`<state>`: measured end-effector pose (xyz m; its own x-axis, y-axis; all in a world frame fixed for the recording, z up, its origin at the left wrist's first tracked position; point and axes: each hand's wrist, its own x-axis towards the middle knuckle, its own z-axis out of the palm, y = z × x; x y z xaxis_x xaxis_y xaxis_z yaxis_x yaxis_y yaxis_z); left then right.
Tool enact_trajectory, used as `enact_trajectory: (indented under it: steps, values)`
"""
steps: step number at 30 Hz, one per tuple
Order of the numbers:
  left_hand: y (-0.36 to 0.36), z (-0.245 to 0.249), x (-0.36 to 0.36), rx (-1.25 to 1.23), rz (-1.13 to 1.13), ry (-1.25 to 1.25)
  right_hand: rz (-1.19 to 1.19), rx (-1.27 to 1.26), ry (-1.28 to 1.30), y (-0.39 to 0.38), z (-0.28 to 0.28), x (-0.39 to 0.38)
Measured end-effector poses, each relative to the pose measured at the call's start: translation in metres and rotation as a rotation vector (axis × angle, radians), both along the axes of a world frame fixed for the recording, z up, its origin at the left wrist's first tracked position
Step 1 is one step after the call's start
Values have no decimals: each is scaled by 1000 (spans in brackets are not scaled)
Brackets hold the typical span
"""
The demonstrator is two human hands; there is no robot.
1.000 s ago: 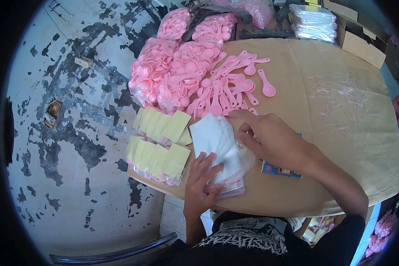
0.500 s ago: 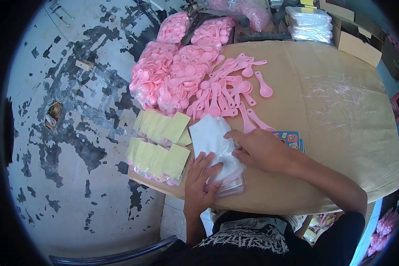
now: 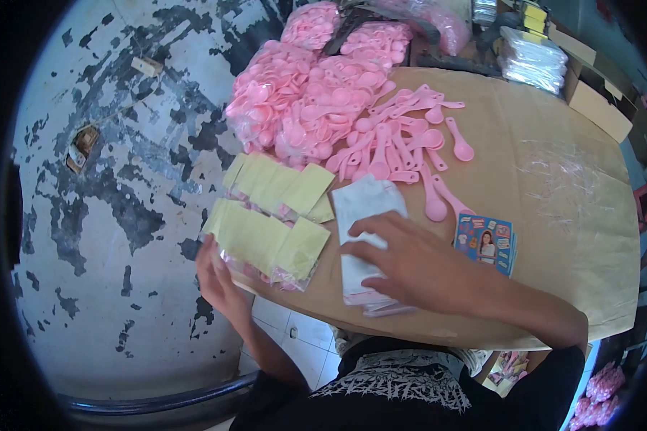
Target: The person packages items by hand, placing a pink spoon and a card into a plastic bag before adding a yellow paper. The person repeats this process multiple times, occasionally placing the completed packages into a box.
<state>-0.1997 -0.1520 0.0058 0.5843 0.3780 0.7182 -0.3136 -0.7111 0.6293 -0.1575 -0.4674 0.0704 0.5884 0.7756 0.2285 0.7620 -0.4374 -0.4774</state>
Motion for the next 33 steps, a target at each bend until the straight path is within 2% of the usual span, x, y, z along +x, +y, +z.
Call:
enact_trajectory:
  steps: [1, 3, 5, 7, 10, 13, 14, 17, 21, 24, 27, 30, 33]
  values:
    - [20, 2, 7, -52, 32, 22, 40, -2, -25, 11, -3, 2]
    - [68, 2, 26, 59, 163, 106, 122, -7, -64, 34, -14, 5]
    - [111, -2, 53, 49, 287, 191, 164, -50, -172, 55, -22, 15]
    - [147, -10, 77, -122, 296, 426, 185, -103, -296, 77, -28, 24]
    - [184, -13, 104, -236, -122, 796, 220, -164, -441, 105, -41, 41]
    - [154, 0, 99, -340, -174, 830, 227, -185, -479, 126, -49, 55]
    - [160, -14, 103, -245, -192, 782, 238, -183, -490, 132, -50, 57]
    - [137, -5, 91, -177, -117, 814, 285, -170, -508, 150, -51, 64]
    - [130, -9, 79, -137, -229, 669, 362, -151, -531, 171, -56, 70]
    - [112, 26, 64, -190, -443, 832, 409, -132, -559, 184, -63, 76]
    - [117, 11, 60, -436, -467, 753, 429, -77, -553, 190, -64, 77]
    - [116, 17, 49, -349, -474, 777, 435, -5, -534, 197, -63, 74]
    - [114, 24, 43, -345, -706, 814, 439, 49, -589, 206, -64, 71]
